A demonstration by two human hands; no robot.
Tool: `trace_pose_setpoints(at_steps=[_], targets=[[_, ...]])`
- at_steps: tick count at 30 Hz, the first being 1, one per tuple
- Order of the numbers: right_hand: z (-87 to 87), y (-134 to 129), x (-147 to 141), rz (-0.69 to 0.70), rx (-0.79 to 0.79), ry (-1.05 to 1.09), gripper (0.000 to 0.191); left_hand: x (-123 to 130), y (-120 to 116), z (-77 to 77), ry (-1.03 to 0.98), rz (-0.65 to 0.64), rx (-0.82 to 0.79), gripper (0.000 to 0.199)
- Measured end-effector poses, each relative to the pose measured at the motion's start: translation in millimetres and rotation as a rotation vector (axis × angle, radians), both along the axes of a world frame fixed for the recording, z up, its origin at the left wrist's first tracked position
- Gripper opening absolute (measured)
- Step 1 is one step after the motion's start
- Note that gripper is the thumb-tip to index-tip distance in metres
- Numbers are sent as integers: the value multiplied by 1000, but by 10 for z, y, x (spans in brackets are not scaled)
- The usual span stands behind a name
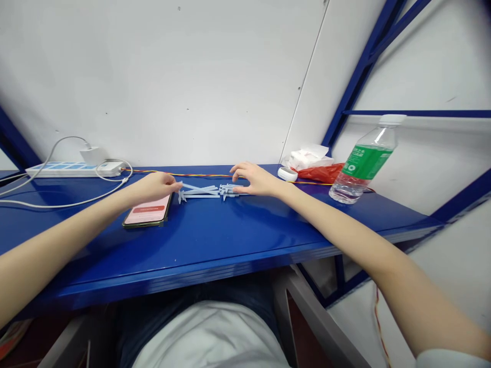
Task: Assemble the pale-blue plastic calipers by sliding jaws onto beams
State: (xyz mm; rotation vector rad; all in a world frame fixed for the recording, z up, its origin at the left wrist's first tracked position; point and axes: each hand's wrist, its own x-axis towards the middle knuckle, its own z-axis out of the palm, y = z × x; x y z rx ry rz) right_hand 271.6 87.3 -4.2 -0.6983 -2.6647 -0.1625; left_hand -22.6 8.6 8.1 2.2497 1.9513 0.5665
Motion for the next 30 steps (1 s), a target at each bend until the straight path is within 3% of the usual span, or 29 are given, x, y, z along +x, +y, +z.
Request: trace_pose_setpoints(at_steps=[4, 9, 12, 20, 30], targets=[[6, -82, -26, -8, -55, -38, 33, 68, -35, -27, 300, 15, 70, 39], [55, -190, -47, -33, -91, -62, 34, 149, -64, -100, 372, -205, 200, 40], [60, -190, -38, -66, -104, -88, 35, 144, -37, -162, 428, -266, 196, 39], [-2, -99, -16, -128, -174, -140, 39, 85, 89, -242, 505, -305, 178, 37], [-25, -100, -48, -120, -195, -99, 23, 102, 137, -165, 598, -328, 173, 32]])
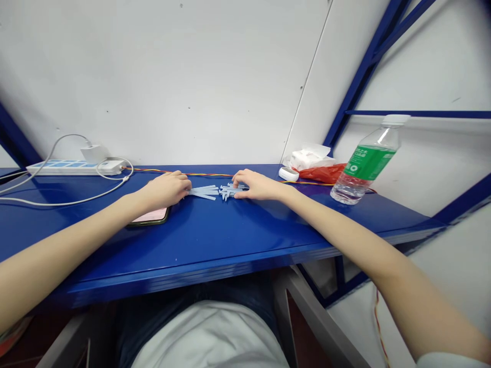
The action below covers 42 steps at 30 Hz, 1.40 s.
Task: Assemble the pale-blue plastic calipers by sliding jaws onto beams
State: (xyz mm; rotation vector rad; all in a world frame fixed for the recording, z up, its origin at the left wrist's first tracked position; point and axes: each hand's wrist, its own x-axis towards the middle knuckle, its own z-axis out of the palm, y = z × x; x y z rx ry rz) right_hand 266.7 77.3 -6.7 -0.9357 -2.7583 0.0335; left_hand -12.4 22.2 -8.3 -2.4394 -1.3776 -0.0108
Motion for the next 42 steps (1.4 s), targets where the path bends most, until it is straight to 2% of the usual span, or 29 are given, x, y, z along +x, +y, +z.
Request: trace_pose_setpoints(at_steps=[7, 12, 22, 30, 42], targets=[[-17, -12, -28, -29, 38, 29, 21, -7, 8, -15, 12, -5, 48, 29], [-22, -42, -55, 1, 66, 44, 21, 7, -8, -17, 31, -7, 113, 24], [-26, -98, -87, 21, 127, 80, 20, 37, -54, 103, 64, 21, 110, 22], [-2, -128, -99, 8, 209, 136, 14, 60, -147, 122, 40, -63, 230, 25], [10, -153, -94, 47, 229, 199, 13, 97, -224, 129, -11, -125, 249, 22]])
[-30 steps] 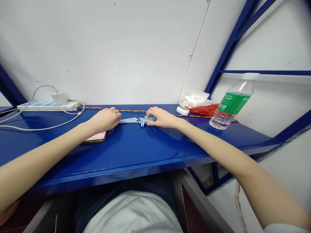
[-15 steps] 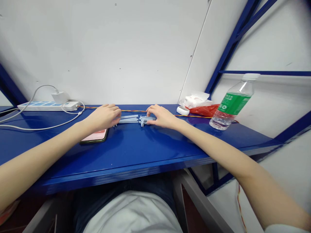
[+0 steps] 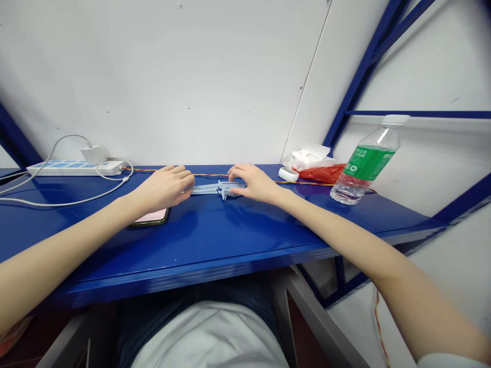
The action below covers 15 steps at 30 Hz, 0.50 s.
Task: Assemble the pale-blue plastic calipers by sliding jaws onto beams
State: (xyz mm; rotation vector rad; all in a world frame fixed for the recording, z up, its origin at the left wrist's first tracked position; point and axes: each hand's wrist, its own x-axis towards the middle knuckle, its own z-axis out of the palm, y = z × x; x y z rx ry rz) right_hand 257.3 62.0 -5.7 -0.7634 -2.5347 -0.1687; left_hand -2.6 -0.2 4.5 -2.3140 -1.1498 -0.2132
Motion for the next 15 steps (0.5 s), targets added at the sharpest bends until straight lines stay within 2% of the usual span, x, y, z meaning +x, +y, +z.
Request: trace_pose_setpoints(at_steps=[4, 11, 15], targets=[[6, -31, -17, 72, 41, -7, 10, 28, -27, 0, 36, -27, 38, 23], [-26, -268, -184, 207, 193, -4, 10, 217, -167, -33, 99, -176, 187, 27], [-23, -274, -180, 146, 196, 11, 10, 160, -147, -18, 74, -126, 206, 31]])
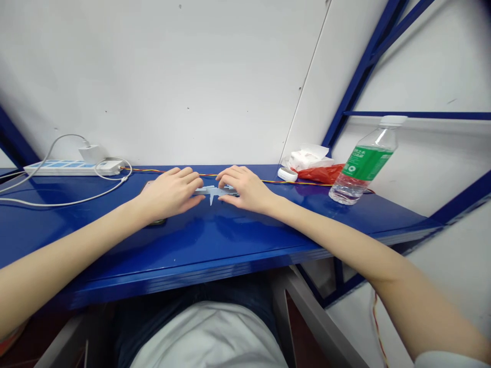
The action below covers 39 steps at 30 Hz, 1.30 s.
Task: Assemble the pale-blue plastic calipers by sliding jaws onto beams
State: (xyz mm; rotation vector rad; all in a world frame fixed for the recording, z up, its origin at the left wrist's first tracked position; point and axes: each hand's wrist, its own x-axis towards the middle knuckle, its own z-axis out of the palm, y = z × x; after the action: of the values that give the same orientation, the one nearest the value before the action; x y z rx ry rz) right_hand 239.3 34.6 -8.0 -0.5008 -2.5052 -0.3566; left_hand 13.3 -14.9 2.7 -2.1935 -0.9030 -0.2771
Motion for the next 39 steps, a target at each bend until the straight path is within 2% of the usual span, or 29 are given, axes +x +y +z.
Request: trace_pose_setpoints(at_steps=[5, 10, 13, 17, 23, 27, 32, 37, 39], targets=[[12, 107, 63, -105, -38, 80, 13, -122, 67, -11, -68, 85, -43, 37], [-12, 18, 11, -21, -3, 71, 10, 18, -16, -87, -29, -19, -139, 38], [-26, -46, -17, 12, 25, 33, 7, 93, -69, -112, -20, -14, -158, 38], [-32, -61, -25, 15, 62, 24, 6, 114, -100, -91, -166, 27, -177, 32], [-69, -81, -69, 37, 165, -15, 7, 194, -159, -74, -405, 152, -408, 14], [-97, -97, -110, 47, 198, -19, 8, 271, -180, -85, -514, 249, -478, 9], [-86, -82, -117, 31, 169, -5, 8, 266, -159, -67, -520, 330, -464, 6], [-49, 59, -1, -64, 88, 37, 11, 23, -20, -37, -514, 377, -360, 22], [-38, 121, 46, -121, 48, 65, 13, -67, 28, -24, -487, 399, -308, 23]])
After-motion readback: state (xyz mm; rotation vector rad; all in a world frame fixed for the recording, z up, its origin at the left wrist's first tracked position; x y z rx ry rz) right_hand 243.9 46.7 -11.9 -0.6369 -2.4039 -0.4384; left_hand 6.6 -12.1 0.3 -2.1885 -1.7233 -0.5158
